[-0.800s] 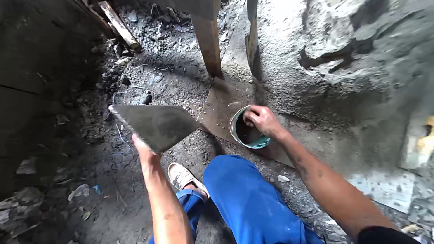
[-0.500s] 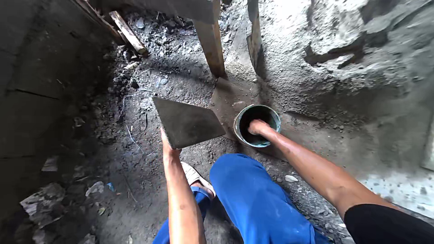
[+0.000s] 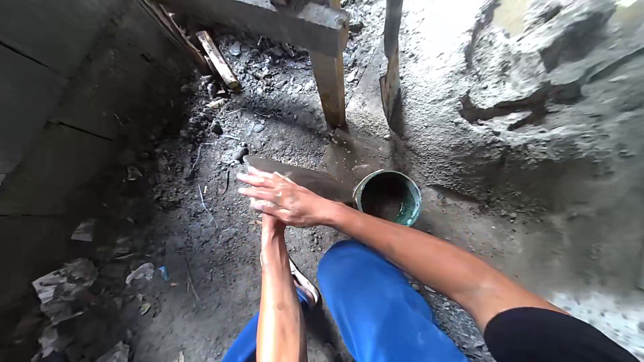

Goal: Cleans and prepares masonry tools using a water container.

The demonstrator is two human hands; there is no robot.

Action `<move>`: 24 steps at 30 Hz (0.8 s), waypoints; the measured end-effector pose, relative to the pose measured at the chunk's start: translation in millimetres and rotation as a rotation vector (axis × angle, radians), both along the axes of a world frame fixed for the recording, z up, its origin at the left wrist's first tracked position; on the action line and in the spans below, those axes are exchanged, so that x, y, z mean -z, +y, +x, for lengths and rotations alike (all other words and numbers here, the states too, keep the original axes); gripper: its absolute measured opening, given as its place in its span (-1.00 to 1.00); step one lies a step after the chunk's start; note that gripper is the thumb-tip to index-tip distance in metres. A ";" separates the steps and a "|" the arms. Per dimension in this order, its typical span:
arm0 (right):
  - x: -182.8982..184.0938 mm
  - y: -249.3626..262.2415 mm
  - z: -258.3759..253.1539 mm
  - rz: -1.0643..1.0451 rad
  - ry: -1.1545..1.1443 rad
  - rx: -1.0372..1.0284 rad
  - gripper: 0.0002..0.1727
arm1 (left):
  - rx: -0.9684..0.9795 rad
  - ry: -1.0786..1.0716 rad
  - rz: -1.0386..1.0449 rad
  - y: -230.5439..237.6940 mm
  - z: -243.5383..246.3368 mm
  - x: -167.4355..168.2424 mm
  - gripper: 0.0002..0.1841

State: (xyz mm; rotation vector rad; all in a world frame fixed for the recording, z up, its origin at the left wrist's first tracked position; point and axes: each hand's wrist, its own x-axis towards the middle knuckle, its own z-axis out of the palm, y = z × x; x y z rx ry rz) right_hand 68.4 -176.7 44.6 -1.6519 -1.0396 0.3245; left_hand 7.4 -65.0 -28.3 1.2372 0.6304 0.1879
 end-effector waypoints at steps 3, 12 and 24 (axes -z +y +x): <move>2.2 42.0 23.0 -0.069 -0.103 0.047 -0.37 | 0.042 -0.004 0.020 9.9 -2.8 -21.6 -0.72; 80.1 16.0 87.0 -0.491 0.027 0.288 -0.39 | -0.071 -0.086 0.086 34.2 -10.7 -66.7 -0.76; 126.3 -206.2 8.5 -1.380 0.479 0.151 -0.51 | 0.036 -0.117 0.336 37.6 42.7 -58.9 -0.61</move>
